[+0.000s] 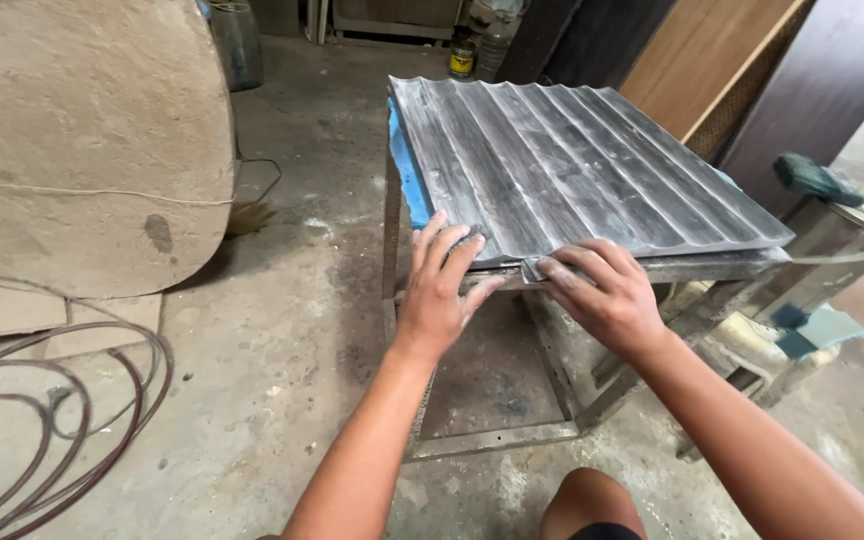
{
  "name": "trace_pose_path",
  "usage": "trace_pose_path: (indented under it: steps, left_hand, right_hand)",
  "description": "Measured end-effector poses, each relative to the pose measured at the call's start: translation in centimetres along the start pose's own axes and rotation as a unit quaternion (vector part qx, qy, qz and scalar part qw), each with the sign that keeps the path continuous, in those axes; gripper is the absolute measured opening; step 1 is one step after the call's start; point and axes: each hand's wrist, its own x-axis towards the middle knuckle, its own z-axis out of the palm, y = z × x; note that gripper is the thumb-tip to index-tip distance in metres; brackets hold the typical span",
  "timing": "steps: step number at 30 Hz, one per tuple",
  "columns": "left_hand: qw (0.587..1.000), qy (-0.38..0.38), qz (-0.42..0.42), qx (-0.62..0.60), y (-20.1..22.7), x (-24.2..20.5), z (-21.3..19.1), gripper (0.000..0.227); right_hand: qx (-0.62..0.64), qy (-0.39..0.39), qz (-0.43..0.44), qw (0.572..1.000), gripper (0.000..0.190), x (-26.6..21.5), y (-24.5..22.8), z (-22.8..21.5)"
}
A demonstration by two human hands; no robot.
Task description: Sanding a corrugated panel manually using sandpaper to smooth the surface.
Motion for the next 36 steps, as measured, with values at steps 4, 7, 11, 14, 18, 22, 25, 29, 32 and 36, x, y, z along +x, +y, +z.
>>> trace_pose_path:
  steps: [4, 7, 11, 14, 18, 22, 25, 29, 32, 36]
  left_hand:
    - [1.0, 0.002, -0.004, 0.008, -0.3, -0.2, 0.3, 0.053]
    - [1.0, -0.003, -0.003, 0.004, -0.1, -0.2, 0.1, 0.052]
    - [1.0, 0.001, -0.005, 0.005, -0.1, 0.0, 0.0, 0.052]
    - [1.0, -0.003, -0.012, -0.002, 0.1, -0.1, 0.0, 0.052]
    - [1.0, -0.002, -0.009, -0.017, 0.0, -0.1, 0.0, 0.052]
    - [1.0, 0.002, -0.009, -0.01, 0.0, -0.2, 0.1, 0.054]
    - [1.0, 0.008, -0.008, -0.01, -0.1, 0.1, 0.0, 0.054]
    - [1.0, 0.002, -0.017, -0.015, 0.1, 0.0, -0.1, 0.055]
    - [1.0, 0.009, -0.012, -0.014, 0.0, 0.2, 0.0, 0.055]
    - [1.0, 0.021, -0.006, -0.013, -0.3, 0.1, 0.4, 0.056]
  right_hand:
    - [-0.027, 0.01, -0.008, 1.0, 0.013, 0.0, -0.2, 1.8]
    - [-0.031, 0.006, -0.004, 0.999, 0.013, -0.3, -0.2, 2.0]
    - [-0.032, 0.017, 0.009, 0.999, 0.012, -0.5, -0.2, 2.5]
    - [-0.017, 0.021, 0.002, 1.0, 0.011, 0.1, -0.3, 2.9]
    - [0.038, 0.007, -0.036, 0.999, 0.012, 1.3, -0.2, 2.2]
    - [0.017, -0.002, -0.044, 0.999, 0.01, 0.9, -0.1, 1.3]
    - [-0.004, 0.002, -0.02, 1.0, 0.01, 0.7, 0.0, 1.8]
    - [0.005, 0.019, 0.011, 1.0, 0.014, 0.1, -0.6, 2.6]
    - [0.044, 0.042, 0.129, 0.99, 0.021, -1.8, -1.9, 2.1]
    - [0.16, 0.09, 0.45, 0.874, 0.036, -2.8, -7.0, 2.6]
